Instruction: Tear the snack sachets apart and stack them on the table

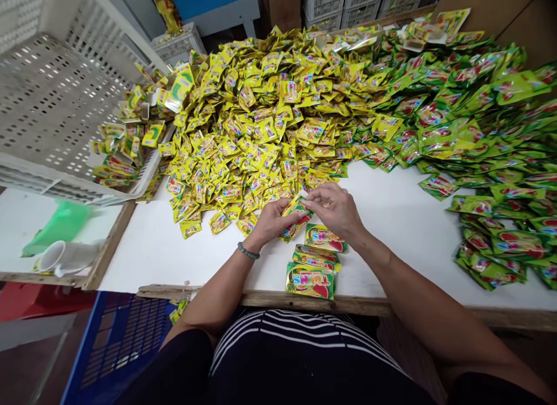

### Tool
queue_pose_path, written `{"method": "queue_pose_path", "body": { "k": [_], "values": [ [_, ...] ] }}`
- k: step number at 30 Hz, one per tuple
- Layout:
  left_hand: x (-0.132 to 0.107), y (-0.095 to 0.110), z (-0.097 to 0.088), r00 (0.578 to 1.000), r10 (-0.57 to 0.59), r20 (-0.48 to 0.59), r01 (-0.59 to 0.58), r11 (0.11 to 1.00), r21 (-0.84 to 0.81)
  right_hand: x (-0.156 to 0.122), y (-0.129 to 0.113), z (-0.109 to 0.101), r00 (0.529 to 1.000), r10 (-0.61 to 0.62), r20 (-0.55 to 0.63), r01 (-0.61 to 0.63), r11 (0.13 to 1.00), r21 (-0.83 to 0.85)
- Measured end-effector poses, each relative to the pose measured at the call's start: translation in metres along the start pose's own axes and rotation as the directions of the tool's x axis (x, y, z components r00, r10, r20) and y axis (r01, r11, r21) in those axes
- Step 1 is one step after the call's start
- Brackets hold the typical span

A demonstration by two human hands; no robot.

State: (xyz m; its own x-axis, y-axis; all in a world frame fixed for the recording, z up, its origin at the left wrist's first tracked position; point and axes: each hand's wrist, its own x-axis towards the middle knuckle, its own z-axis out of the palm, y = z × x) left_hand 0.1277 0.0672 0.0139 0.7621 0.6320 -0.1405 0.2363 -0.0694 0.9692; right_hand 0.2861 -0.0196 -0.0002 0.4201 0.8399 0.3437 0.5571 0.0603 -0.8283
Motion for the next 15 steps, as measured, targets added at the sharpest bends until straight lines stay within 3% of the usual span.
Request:
{"method": "queue_pose_path", "body": {
  "k": [6,7,11,13,15],
  "values": [
    [-0.001,-0.001,0.002,0.999,-0.025,-0.038,0.019,0.987,-0.159,-0.003,-0.007,0.004,0.969,-0.001,0.249,-0.034,0.990,0.136],
    [0.000,0.000,0.003,0.998,-0.030,-0.057,0.018,0.979,-0.205,-0.003,-0.009,0.003,0.976,0.006,0.217,-0.042,0.986,0.163],
    [-0.001,0.005,0.006,0.981,-0.009,-0.192,-0.056,0.941,-0.334,-0.001,-0.010,-0.001,0.995,-0.005,-0.104,0.020,0.990,0.138],
    [-0.003,0.007,0.006,0.970,0.040,-0.238,-0.115,0.943,-0.312,-0.001,-0.008,0.001,0.994,-0.036,-0.104,0.048,0.992,0.117],
    [-0.004,0.006,0.005,0.967,0.087,-0.240,-0.150,0.954,-0.261,-0.001,-0.005,0.004,0.999,-0.037,0.018,0.033,0.985,0.170]
  ]
}}
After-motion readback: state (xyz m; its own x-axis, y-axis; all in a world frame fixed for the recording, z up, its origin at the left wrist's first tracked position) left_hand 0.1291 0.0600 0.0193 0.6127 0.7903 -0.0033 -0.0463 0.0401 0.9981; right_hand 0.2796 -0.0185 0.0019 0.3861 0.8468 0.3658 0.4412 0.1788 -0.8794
